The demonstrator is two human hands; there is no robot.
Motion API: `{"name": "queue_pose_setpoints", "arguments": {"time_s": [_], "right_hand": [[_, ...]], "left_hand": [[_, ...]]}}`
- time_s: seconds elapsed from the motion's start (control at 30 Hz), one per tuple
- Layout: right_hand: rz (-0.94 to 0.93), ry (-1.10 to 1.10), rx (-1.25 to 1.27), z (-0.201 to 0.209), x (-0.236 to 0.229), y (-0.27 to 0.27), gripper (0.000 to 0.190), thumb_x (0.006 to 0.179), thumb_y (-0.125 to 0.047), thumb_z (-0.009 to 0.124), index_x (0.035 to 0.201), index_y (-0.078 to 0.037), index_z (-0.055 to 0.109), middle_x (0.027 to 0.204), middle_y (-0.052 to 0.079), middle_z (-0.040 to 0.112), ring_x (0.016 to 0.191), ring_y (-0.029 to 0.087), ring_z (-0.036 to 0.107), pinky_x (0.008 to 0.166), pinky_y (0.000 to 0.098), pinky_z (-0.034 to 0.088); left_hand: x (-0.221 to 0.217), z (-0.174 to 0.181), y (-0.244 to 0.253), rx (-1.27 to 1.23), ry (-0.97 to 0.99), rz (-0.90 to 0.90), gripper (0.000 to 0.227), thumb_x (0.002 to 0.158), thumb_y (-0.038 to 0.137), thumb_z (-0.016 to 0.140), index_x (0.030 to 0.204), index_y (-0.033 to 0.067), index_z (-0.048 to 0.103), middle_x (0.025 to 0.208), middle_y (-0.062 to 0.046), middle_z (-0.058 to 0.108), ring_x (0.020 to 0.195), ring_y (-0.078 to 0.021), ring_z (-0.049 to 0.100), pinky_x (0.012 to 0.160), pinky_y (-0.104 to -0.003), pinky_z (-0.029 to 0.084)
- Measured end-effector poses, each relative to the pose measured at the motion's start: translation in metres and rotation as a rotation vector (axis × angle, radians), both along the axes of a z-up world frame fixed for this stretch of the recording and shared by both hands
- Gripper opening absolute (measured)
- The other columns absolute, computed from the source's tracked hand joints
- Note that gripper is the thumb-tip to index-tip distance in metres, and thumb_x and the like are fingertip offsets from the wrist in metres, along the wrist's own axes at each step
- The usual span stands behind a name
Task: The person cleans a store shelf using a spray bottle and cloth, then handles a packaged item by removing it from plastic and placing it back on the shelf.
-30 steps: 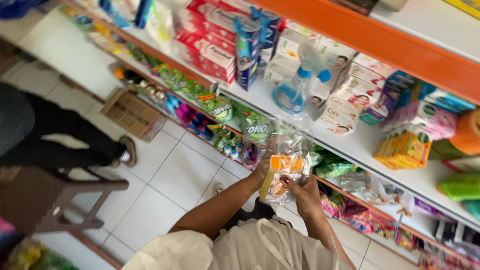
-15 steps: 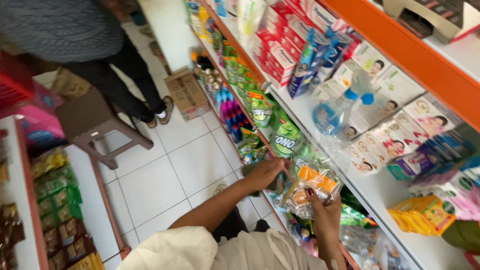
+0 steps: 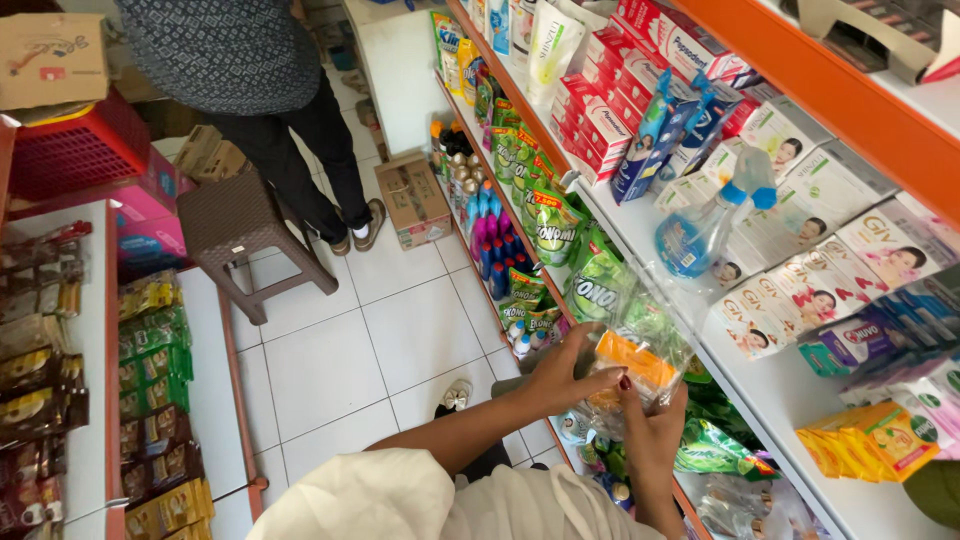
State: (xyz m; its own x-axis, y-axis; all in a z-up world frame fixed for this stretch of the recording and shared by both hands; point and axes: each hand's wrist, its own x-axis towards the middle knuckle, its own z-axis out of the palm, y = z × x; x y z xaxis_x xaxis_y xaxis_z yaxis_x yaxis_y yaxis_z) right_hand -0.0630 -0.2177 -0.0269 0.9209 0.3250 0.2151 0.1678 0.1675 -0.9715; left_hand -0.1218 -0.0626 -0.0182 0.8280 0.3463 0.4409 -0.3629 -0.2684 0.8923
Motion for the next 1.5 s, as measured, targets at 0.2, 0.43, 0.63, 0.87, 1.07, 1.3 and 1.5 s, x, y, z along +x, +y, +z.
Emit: {"name": "queue_pose_setpoints", "arguments": {"time_s": [0.2, 0.43, 0.63, 0.87, 1.07, 1.3, 1.5], "right_hand": [[-0.039, -0.061, -0.076, 0.002, -0.01, -0.008, 0.049, 0.094, -0.008, 0.066, 0.136, 0.001, 0.041, 0.127, 0.013, 0.059, 0.11, 0.016, 0.061, 0.09, 0.0306, 0.052], [-0.158, -0.226, -0.035, 0.021, -0.021, -0.019, 0.048, 0.109, -0.014, 0.046, 0.153, 0.0, 0.031, 0.145, 0.013, 0.047, 0.132, 0.019, 0.048, 0.113, 0.0332, 0.038], [-0.323, -0.227, 0.151, 0.014, -0.017, -0.019, 0.036, 0.111, -0.01, 0.049, 0.139, -0.005, 0.027, 0.129, 0.012, 0.052, 0.112, 0.012, 0.051, 0.097, 0.0262, 0.041], [-0.398, -0.314, 0.057, 0.001, -0.01, -0.038, 0.016, 0.114, -0.014, 0.053, 0.119, -0.009, 0.039, 0.106, 0.0, 0.048, 0.094, 0.007, 0.045, 0.086, 0.0218, 0.039], [-0.374, -0.24, 0.049, 0.001, -0.006, -0.039, 0.017, 0.114, -0.02, 0.055, 0.109, -0.009, 0.043, 0.095, -0.003, 0.046, 0.085, 0.003, 0.038, 0.078, 0.0198, 0.034], [-0.407, -0.302, -0.027, 0.007, -0.002, -0.04, 0.015, 0.115, -0.018, 0.053, 0.108, -0.007, 0.046, 0.096, -0.003, 0.047, 0.088, 0.004, 0.04, 0.083, 0.0191, 0.038], [-0.375, -0.268, 0.003, 0.01, -0.006, -0.036, 0.007, 0.113, -0.013, 0.049, 0.111, -0.006, 0.049, 0.096, -0.004, 0.051, 0.084, 0.003, 0.041, 0.079, 0.0188, 0.038]], "left_hand": [[0.007, -0.008, -0.014, -0.088, 0.089, 0.009, 0.031, 0.108, 0.025, 0.064, 0.121, -0.0013, 0.055, 0.081, -0.006, 0.058, 0.071, -0.0103, 0.052, 0.061, -0.03, 0.043], [0.006, 0.014, -0.03, -0.237, 0.054, -0.055, 0.042, 0.103, 0.019, 0.061, 0.139, 0.0048, 0.043, 0.075, -0.001, 0.048, 0.064, -0.0086, 0.043, 0.057, -0.028, 0.036], [0.015, 0.037, -0.031, -0.398, -0.131, -0.144, 0.027, 0.102, 0.018, 0.057, 0.108, 0.0085, 0.032, 0.117, 0.001, 0.055, 0.088, -0.0066, 0.054, 0.075, -0.026, 0.048], [0.03, 0.024, -0.029, -0.142, -0.067, -0.256, 0.031, 0.103, 0.015, 0.066, 0.086, 0.0074, 0.041, 0.082, -0.001, 0.042, 0.074, -0.01, 0.039, 0.066, -0.03, 0.037], [0.03, 0.03, -0.026, -0.068, -0.114, -0.218, 0.036, 0.106, 0.017, 0.064, 0.078, 0.0038, 0.046, 0.077, -0.003, 0.042, 0.072, -0.0147, 0.04, 0.068, -0.032, 0.036], [0.021, 0.043, -0.021, 0.015, -0.074, -0.063, 0.028, 0.099, 0.018, 0.068, 0.08, -0.0017, 0.063, 0.1, -0.012, 0.068, 0.072, -0.0182, 0.059, 0.066, -0.032, 0.044], [0.023, 0.045, -0.014, -0.153, -0.201, -0.136, 0.032, 0.095, 0.021, 0.074, 0.089, 0.0011, 0.05, 0.101, -0.011, 0.066, 0.097, -0.0161, 0.063, 0.08, -0.03, 0.05]]}}
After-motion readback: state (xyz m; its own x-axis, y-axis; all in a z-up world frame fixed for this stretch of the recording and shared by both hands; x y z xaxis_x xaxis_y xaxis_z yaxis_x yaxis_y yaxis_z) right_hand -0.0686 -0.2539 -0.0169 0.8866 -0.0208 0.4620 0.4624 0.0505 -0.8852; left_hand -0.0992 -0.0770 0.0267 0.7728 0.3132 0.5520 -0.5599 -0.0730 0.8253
